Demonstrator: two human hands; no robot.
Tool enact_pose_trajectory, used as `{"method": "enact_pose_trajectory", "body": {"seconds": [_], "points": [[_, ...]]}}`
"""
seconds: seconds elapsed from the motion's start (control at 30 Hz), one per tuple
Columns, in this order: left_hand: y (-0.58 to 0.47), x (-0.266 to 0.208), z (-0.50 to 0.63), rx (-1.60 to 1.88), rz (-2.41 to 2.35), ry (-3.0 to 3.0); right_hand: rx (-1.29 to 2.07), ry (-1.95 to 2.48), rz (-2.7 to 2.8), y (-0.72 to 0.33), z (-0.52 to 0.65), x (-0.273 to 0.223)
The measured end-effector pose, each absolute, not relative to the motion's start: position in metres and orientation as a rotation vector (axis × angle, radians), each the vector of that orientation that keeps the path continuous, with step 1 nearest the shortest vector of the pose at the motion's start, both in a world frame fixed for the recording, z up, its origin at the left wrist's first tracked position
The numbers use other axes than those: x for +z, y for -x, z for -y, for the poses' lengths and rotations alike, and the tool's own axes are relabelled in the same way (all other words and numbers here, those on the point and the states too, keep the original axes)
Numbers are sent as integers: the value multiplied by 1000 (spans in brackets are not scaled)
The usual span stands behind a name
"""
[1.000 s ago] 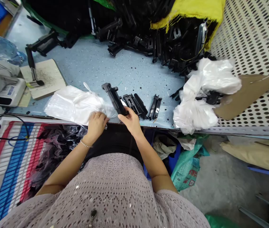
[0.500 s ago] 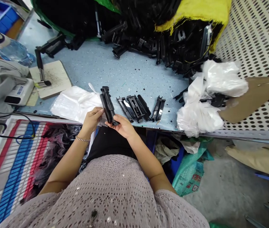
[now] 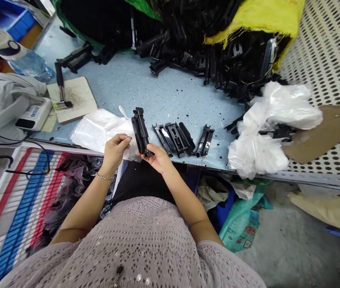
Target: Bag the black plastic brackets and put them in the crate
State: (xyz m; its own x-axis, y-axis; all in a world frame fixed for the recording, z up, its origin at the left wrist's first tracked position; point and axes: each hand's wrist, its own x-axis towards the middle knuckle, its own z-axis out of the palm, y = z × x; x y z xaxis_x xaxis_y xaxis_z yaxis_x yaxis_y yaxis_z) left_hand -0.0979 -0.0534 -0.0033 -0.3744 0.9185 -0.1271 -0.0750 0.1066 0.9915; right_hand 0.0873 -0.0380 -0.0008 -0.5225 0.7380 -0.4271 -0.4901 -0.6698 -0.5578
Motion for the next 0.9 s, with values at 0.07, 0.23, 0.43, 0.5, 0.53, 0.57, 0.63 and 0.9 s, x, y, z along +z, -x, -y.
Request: {"method": "enact_pose_trajectory", "body": {"seconds": [0.07,0.23,0.43,0.5,0.53,0.57,0.63,0.9], "points": [[95,-2,54,1328,-1476,-841,2222,829,461,-87,40,-1],[89,-7,54,1230,-1263,-810,2309,760,358,-88,41,0],[93,-15,49,1233,-1268,-803,2277,749,371,-93,38,4],[92,-17,49,1234,-1360,-896,2229,768,382,-99,39,8],[89,-17,49,1225,-1444,-999,2205,783,382,-103,39,10],[85,-17,50,1200,-1549,-1138,2181,797,381,-107,40,12],[73,-18,50,1083,-1768,-1474,2134,817,381,-114,39,15],[60,-27,34,841,-1696,-1828,2062,815,397,-138,45,16]]}}
